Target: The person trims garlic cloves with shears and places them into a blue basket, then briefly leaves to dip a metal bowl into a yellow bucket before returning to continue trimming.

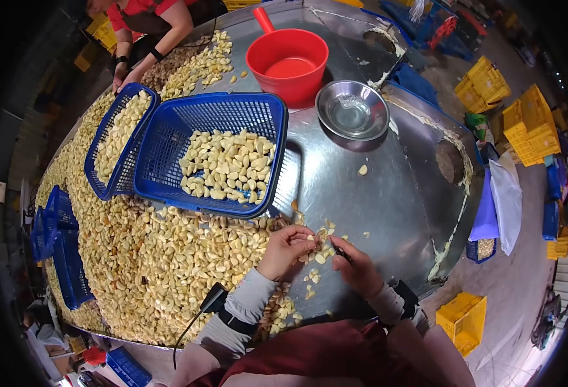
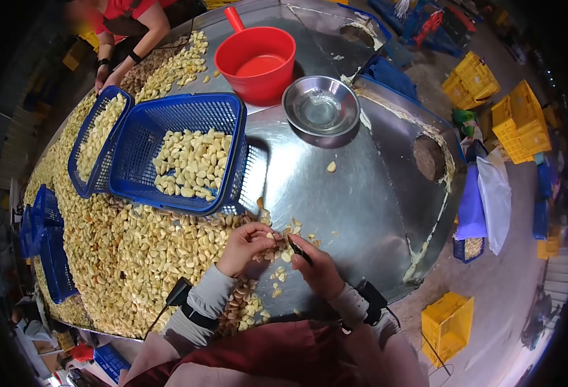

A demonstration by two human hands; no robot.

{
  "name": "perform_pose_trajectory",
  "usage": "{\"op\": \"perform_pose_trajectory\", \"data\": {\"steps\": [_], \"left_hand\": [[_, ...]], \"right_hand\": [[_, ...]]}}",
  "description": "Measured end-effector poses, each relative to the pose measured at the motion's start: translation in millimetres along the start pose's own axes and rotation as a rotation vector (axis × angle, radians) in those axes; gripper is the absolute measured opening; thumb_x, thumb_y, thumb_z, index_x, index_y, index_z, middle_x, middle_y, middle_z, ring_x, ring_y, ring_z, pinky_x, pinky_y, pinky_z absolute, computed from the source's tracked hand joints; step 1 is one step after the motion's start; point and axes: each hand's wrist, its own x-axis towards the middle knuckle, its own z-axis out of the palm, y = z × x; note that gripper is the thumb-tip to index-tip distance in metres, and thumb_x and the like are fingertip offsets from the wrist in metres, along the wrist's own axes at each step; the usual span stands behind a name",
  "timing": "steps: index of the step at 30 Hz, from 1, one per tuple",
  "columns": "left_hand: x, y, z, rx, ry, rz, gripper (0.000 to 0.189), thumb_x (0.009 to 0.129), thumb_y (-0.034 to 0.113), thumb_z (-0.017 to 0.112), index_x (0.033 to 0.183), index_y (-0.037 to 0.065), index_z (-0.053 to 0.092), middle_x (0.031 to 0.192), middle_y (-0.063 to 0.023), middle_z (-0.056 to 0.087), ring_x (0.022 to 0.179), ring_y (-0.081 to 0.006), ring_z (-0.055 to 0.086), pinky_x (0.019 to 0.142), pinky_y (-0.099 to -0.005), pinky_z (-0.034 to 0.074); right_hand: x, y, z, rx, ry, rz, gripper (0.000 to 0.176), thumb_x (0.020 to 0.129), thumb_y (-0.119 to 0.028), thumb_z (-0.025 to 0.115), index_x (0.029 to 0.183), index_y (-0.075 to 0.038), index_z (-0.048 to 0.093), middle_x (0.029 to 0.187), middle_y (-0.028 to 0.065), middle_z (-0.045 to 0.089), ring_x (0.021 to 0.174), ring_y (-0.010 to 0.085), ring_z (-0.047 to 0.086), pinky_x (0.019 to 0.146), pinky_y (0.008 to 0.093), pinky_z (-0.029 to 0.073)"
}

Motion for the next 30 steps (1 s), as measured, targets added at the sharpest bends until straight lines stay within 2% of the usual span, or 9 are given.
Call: {"op": "perform_pose_trajectory", "data": {"steps": [5,9,14,16,19,22,24,27,30], "left_hand": [[-18,6,6,-0.744,0.110,-0.315,0.012,0.090,0.001,0.057,0.102,0.000,0.057,0.091,-0.0086,0.063,0.080,-0.0165,0.063,0.074,-0.0248,0.054],[-34,-5,10,-0.900,0.032,-0.346,0.009,0.093,0.008,0.055,0.098,0.001,0.058,0.089,-0.0065,0.062,0.079,-0.0150,0.061,0.075,-0.0253,0.053],[-45,-10,11,-0.902,0.110,-0.336,0.010,0.090,0.001,0.054,0.099,0.001,0.058,0.090,-0.0094,0.063,0.084,-0.0187,0.062,0.081,-0.0307,0.053],[-35,-22,7,-0.849,0.180,-0.345,0.014,0.087,-0.001,0.051,0.099,0.000,0.059,0.090,-0.0105,0.062,0.084,-0.0195,0.060,0.077,-0.0324,0.051],[-12,-24,11,0.968,0.449,0.418,0.015,0.080,0.008,0.059,0.094,0.003,0.063,0.085,-0.0156,0.056,0.077,-0.0289,0.056,0.069,-0.0370,0.045],[-7,-31,18,1.249,0.441,0.348,0.018,0.077,0.008,0.062,0.093,0.003,0.066,0.083,-0.0166,0.056,0.073,-0.0346,0.055,0.067,-0.0376,0.046],[-22,-33,28,1.011,0.221,0.296,0.021,0.081,0.014,0.065,0.099,0.004,0.066,0.078,-0.0148,0.057,0.066,-0.0290,0.055,0.060,-0.0395,0.046],[-22,-32,24,0.614,0.337,0.226,0.023,0.089,0.015,0.060,0.108,0.003,0.064,0.077,-0.0087,0.058,0.060,-0.0175,0.051,0.055,-0.0315,0.043],[-24,-14,20,-0.453,0.182,-0.249,0.026,0.095,0.014,0.054,0.116,0.001,0.060,0.081,-0.0026,0.060,0.059,-0.0090,0.046,0.053,-0.0229,0.039]], "right_hand": [[2,-31,15,-0.113,0.002,-0.126,0.048,0.089,-0.009,0.054,0.134,0.001,0.042,0.125,0.0245,0.054,0.113,0.0320,0.057,0.092,0.0327,0.045],[3,-18,17,-0.202,-0.049,-0.246,0.052,0.090,-0.011,0.054,0.138,0.000,0.037,0.122,0.0201,0.057,0.108,0.0267,0.059,0.090,0.0302,0.046],[2,-3,-5,0.410,-0.075,0.564,0.050,0.093,-0.014,0.053,0.137,0.002,0.039,0.110,0.0081,0.060,0.088,0.0148,0.057,0.080,0.0259,0.048],[12,5,-5,0.363,0.072,0.414,0.051,0.088,-0.010,0.056,0.135,0.004,0.040,0.101,0.0117,0.062,0.081,0.0194,0.059,0.075,0.0284,0.049],[44,27,-10,-0.570,0.248,-0.047,0.056,0.075,-0.006,0.065,0.127,0.002,0.045,0.103,0.0220,0.059,0.084,0.0374,0.060,0.075,0.0394,0.050],[71,35,-1,-0.754,0.163,0.016,0.047,0.075,-0.007,0.067,0.119,0.001,0.050,0.104,0.0219,0.060,0.087,0.0405,0.059,0.076,0.0439,0.049],[76,37,-3,-0.812,0.193,-0.046,0.041,0.074,-0.005,0.067,0.112,0.000,0.053,0.092,0.0177,0.061,0.081,0.0307,0.062,0.072,0.0379,0.050],[69,21,-5,0.124,0.057,0.252,0.036,0.074,-0.004,0.068,0.107,-0.001,0.054,0.080,0.0001,0.056,0.075,0.0039,0.051,0.065,0.0207,0.043],[53,-4,17,0.308,0.075,0.183,0.035,0.074,-0.004,0.070,0.106,-0.001,0.054,0.083,-0.0017,0.057,0.076,0.0030,0.049,0.065,0.0202,0.043]]}}
